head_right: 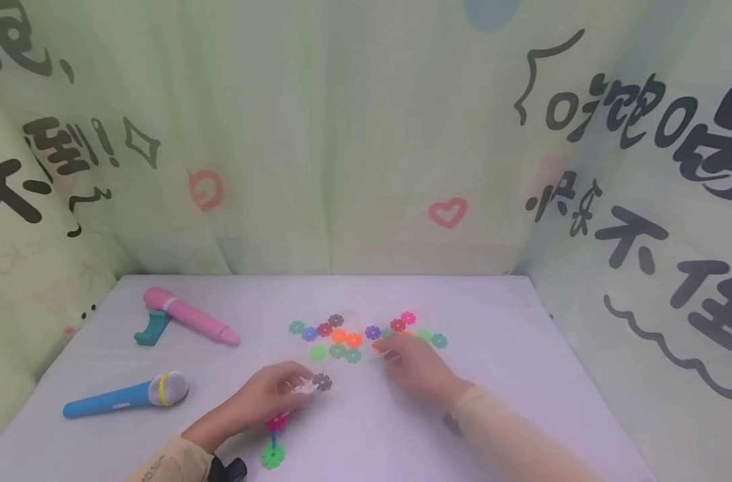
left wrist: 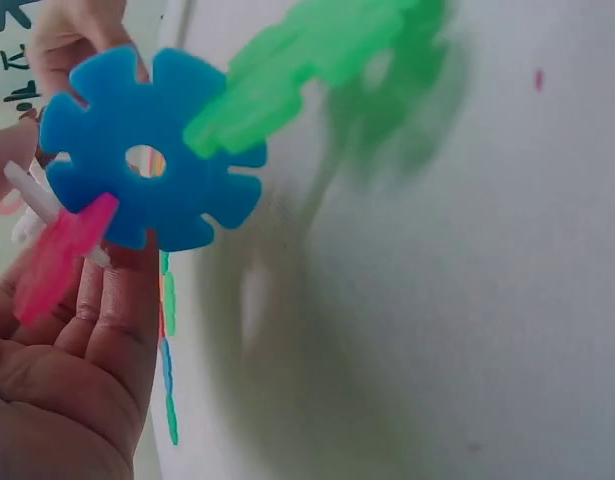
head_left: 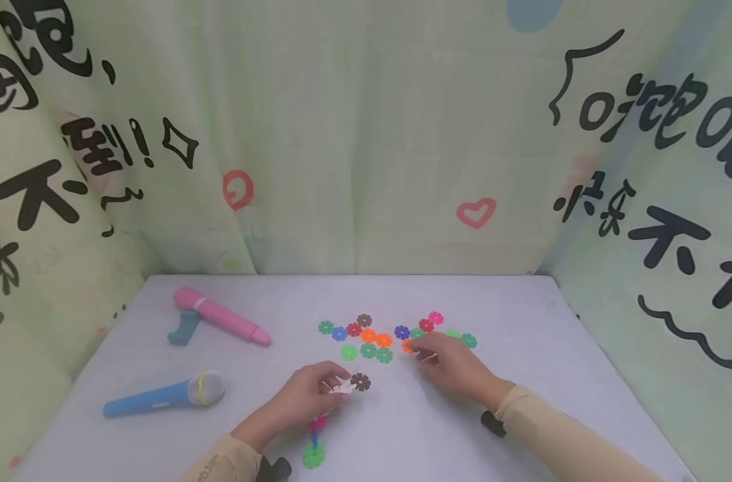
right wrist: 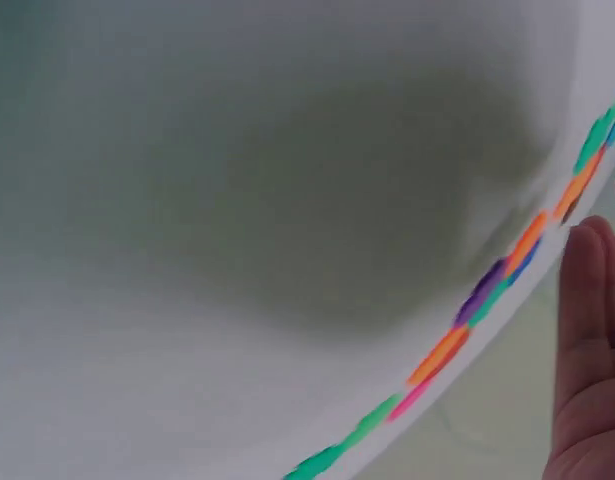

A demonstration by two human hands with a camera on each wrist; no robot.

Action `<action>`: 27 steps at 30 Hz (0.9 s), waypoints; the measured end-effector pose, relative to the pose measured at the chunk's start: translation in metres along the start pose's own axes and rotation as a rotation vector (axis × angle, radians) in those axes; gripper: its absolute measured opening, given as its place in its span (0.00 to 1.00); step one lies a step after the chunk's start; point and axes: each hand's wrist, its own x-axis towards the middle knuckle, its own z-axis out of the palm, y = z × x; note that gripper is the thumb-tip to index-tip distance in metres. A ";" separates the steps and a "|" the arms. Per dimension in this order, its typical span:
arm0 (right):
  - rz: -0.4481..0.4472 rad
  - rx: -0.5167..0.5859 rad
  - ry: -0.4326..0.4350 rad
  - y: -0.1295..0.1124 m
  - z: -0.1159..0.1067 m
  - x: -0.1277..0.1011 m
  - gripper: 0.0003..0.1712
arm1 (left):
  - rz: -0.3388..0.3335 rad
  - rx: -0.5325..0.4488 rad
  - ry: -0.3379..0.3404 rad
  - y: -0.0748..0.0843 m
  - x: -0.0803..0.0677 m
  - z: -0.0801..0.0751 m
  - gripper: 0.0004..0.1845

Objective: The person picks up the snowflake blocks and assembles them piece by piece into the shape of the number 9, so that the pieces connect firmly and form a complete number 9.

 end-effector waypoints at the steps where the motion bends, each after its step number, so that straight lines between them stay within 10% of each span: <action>1: 0.032 -0.013 0.012 0.006 -0.001 0.000 0.23 | -0.006 0.007 0.001 -0.001 0.001 0.000 0.16; 8: 0.179 -0.080 0.007 0.025 -0.007 -0.001 0.23 | -0.004 0.025 0.007 -0.004 0.001 -0.002 0.16; 27: 0.101 -0.215 -0.022 0.033 -0.004 0.010 0.18 | 0.007 0.029 0.032 -0.004 -0.002 -0.003 0.19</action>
